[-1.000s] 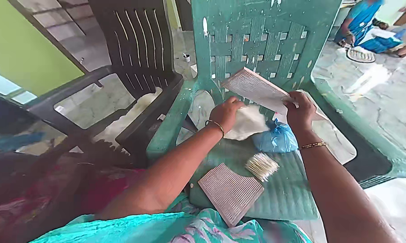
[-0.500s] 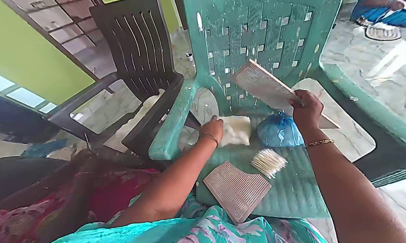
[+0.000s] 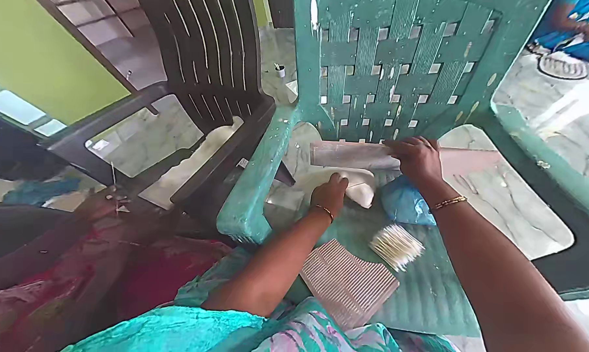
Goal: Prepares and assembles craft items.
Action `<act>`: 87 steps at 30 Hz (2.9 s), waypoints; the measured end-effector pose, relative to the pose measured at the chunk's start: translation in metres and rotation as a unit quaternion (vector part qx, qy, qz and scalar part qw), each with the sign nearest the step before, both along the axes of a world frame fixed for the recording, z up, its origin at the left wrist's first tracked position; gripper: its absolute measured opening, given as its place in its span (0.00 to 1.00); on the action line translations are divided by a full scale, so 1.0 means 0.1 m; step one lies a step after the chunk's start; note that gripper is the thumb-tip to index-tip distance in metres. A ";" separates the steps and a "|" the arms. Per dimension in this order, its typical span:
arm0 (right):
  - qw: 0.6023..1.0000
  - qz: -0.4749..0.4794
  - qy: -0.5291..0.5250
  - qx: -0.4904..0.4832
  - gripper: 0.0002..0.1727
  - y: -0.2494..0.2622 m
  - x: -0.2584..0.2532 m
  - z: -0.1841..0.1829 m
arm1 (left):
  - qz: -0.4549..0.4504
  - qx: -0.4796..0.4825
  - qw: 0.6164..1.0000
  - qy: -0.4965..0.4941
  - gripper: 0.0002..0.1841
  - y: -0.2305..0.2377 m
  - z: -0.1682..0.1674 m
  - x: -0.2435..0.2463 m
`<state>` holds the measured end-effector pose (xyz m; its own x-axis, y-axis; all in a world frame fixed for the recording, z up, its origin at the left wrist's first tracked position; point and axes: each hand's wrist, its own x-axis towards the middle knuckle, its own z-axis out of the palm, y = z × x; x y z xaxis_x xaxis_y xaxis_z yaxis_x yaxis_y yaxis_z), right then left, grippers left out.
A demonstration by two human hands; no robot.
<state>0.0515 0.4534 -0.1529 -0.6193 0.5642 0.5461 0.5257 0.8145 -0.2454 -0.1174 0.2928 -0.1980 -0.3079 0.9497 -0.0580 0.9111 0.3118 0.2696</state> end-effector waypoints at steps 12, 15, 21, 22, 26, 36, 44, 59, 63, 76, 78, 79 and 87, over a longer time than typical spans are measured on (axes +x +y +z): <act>0.995 -0.015 -0.092 -0.032 0.23 0.04 -0.45 -0.19 | 0.011 -0.167 0.984 -0.067 0.28 -0.05 -0.01 0.16; 0.991 -0.014 -0.123 -0.050 0.24 0.08 -0.49 -0.27 | 0.011 -0.215 0.975 -0.062 0.30 -0.11 0.08 0.20; 0.985 -0.013 -0.130 -0.111 0.25 0.14 -0.54 -0.17 | -0.002 -0.264 0.963 -0.050 0.31 -0.26 0.23 0.24; 0.985 -0.010 -0.127 -0.113 0.25 0.15 -0.53 -0.17 | -0.002 -0.265 0.963 -0.053 0.31 -0.27 0.23 0.23; 0.986 -0.009 -0.121 -0.110 0.24 0.15 -0.55 -0.16 | 0.004 -0.265 0.962 -0.063 0.32 -0.27 0.16 0.21; 0.986 -0.060 -0.144 -0.056 0.24 0.22 -0.69 -0.23 | -0.009 -0.289 0.955 -0.063 0.32 -0.36 0.19 0.23; 0.998 -0.027 0.001 -0.058 0.15 -0.27 -0.29 -0.06 | -0.094 -0.199 0.967 -0.128 0.24 -1.08 0.37 0.01; 0.996 0.043 -0.073 -0.025 0.09 -1.14 -0.78 -0.88 | -0.251 0.192 0.913 -0.256 0.16 -2.23 -0.65 -0.20; 0.999 0.041 -0.034 0.000 0.07 -1.17 -0.81 -1.00 | -0.288 0.091 0.913 -0.274 0.17 -2.21 -0.53 -0.28; 1.000 -0.008 -0.021 0.012 0.14 -1.44 -0.65 -1.01 | -0.333 0.292 0.869 -0.221 0.13 -2.13 -0.88 -0.29; 0.999 -0.015 -0.033 0.000 0.11 -1.44 -0.66 -1.03 | -0.336 0.297 0.865 -0.223 0.13 -2.13 -0.88 -0.30; 0.999 -0.020 -0.032 -0.005 0.09 -1.44 -0.67 -1.04 | -0.337 0.301 0.863 -0.224 0.13 -2.13 -0.88 -0.30; 0.984 0.087 0.049 -0.146 0.06 -1.66 -0.53 -0.83 | -0.341 0.291 0.861 -0.242 0.13 -2.12 -0.86 -0.32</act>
<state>-0.0018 0.2870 -0.2357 -0.6734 0.5960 0.4374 0.3465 0.7771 -0.5254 -0.1492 0.0808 -0.2842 0.2591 0.8116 0.5236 0.5664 -0.5668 0.5982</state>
